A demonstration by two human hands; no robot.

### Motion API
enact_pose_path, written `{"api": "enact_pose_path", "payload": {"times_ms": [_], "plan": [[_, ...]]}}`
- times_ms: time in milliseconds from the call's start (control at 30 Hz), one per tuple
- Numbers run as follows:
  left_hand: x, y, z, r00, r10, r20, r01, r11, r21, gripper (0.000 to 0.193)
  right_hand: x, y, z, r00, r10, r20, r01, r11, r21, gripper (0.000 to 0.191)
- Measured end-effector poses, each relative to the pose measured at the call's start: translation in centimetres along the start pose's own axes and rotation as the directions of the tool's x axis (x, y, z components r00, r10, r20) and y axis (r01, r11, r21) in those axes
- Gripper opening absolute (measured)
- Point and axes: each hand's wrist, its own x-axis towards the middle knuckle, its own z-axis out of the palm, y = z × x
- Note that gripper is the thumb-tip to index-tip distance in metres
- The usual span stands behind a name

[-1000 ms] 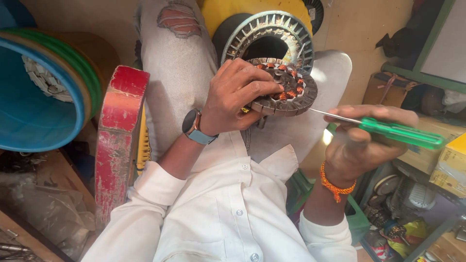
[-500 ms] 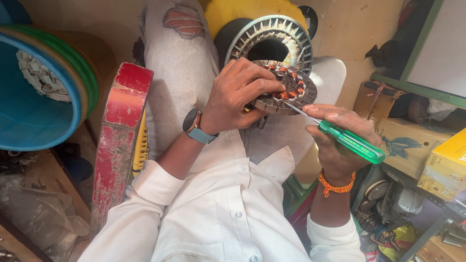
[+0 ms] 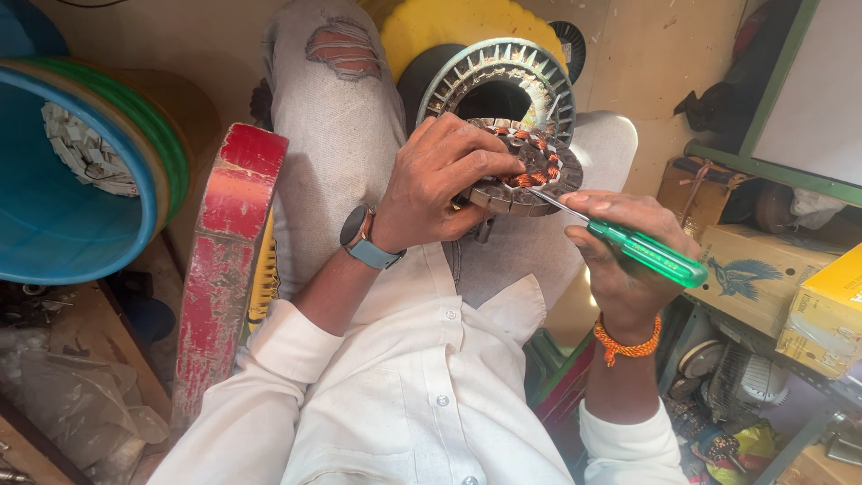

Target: The person sits with an electric motor armature on their lap, cuts insulating material with scissors, and presses insulating wedges between the armature slots and copper windings by hand. They use a screwdriver to seat the wedges around the armature, then place the finished armature on a yellow stool.

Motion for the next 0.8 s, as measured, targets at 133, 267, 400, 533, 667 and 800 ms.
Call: {"api": "enact_pose_path", "payload": {"times_ms": [133,267,400,533,667,800], "plan": [[0.1,0.2,0.0,1.000,-0.004,-0.002,0.004,1.000,-0.016,0.049,1.5,-1.8,-0.4,0.991,-0.068,0.113,0.091,0.972,-0.217,0.024],[0.3,0.4,0.0,1.000,-0.005,0.009,0.005,1.000,-0.004,0.058,2.5,-3.1,0.0,0.965,-0.170,0.199,0.232,0.907,-0.350,0.023],[0.3,0.5,-0.2,1.000,0.018,0.025,-0.018,1.000,0.024,0.053,3.2,-3.0,0.7,0.962,-0.199,0.189,0.256,0.899,-0.356,0.025],[0.4,0.6,-0.3,0.999,-0.017,0.030,0.018,0.999,-0.040,0.049,3.5,-2.4,0.9,0.976,-0.153,0.157,0.199,0.915,-0.351,0.023],[0.4,1.0,-0.4,0.998,-0.054,0.029,0.055,0.996,-0.063,0.049,3.7,-2.2,0.7,0.991,-0.066,0.115,0.101,0.936,-0.336,0.021],[0.6,1.1,-0.8,0.998,-0.049,0.024,0.051,0.996,-0.073,0.044,4.4,-2.5,0.5,0.945,-0.219,0.242,0.290,0.903,-0.317,0.020]]}}
